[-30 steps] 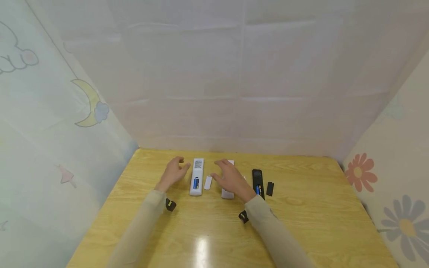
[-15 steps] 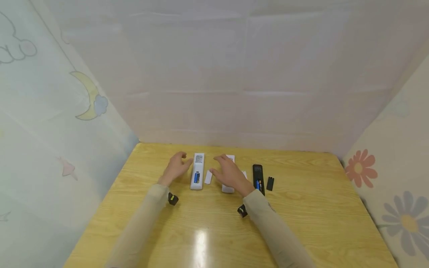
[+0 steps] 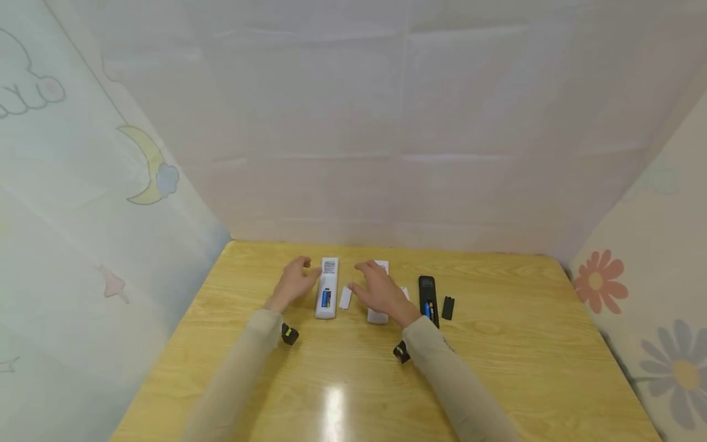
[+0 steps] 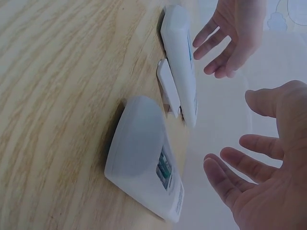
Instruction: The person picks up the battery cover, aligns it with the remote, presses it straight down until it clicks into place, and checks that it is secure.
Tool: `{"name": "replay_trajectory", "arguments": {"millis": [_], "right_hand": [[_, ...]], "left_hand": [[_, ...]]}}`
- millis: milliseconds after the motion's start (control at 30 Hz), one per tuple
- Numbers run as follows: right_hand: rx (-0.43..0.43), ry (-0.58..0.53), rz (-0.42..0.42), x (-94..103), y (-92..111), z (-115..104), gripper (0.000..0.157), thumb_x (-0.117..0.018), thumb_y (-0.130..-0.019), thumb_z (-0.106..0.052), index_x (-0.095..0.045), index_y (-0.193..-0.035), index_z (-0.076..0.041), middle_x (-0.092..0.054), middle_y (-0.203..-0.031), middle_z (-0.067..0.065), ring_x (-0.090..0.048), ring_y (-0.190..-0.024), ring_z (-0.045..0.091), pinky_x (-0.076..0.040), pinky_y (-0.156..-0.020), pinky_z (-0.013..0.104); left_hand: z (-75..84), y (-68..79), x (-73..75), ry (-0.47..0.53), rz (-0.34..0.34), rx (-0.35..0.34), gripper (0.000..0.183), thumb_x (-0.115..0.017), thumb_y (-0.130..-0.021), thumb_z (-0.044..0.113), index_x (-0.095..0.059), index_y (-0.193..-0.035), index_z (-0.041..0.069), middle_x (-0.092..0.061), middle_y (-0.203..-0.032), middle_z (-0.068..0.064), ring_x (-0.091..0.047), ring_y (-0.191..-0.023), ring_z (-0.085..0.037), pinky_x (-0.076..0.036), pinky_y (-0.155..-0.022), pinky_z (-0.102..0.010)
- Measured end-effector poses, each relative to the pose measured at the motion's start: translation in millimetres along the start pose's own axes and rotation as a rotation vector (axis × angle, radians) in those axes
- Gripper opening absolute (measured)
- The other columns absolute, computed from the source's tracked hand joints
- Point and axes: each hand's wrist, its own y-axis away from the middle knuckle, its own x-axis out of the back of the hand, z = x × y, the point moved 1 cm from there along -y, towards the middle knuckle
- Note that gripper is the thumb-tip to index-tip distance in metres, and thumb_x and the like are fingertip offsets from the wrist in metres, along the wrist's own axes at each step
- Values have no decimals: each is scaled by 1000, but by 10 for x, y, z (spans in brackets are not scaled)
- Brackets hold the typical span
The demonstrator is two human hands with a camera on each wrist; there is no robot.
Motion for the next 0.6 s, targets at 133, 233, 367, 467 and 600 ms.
{"name": "replay_trajectory", "arguments": {"millis": [133, 233, 367, 467, 600], "right_hand": [[7, -30, -10, -28, -9, -4, 59, -66, -107, -35, -52, -154, -3, -58, -149, 19, -64, -125, 40, -60, -98, 55], [5, -29, -15, -68, -11, 0, 60, -67, -106, -36, -52, -154, -2, -58, -149, 19, -65, -124, 38, -60, -98, 54], [-5, 11, -33, -123, -22, 30, 63, -68, -106, -36, -50, -155, -1, -54, -154, 21, -60, -133, 40, -56, -107, 57], [-8, 36, -51, -164, -26, 57, 64, -68, -106, -36, -50, -156, 0, -52, -158, 23, -54, -141, 43, -50, -114, 60], [-4, 63, -56, -213, -23, 72, 63, -69, -105, -34, -51, -154, 2, -54, -155, 22, -56, -139, 41, -50, -115, 58]], "left_hand": [[43, 2, -20, -7, -11, 2, 62, -63, -107, 39, -49, -152, -2, -58, -149, -21, -57, -137, -40, -50, -114, -55], [61, 10, -36, -1, -13, 12, 62, -64, -107, 39, -50, -152, -2, -58, -148, -21, -57, -137, -40, -51, -114, -55], [73, 6, -66, 5, -13, 36, 62, -64, -107, 39, -50, -150, -3, -59, -147, -23, -58, -137, -41, -51, -114, -55], [73, 5, -90, 8, -23, 66, 62, -65, -106, 38, -50, -150, -3, -59, -147, -24, -59, -136, -41, -52, -113, -55], [80, 16, -118, 12, -34, 87, 63, -66, -105, 37, -50, -150, -4, -60, -146, -24, -60, -134, -42, -53, -112, -56]]}}
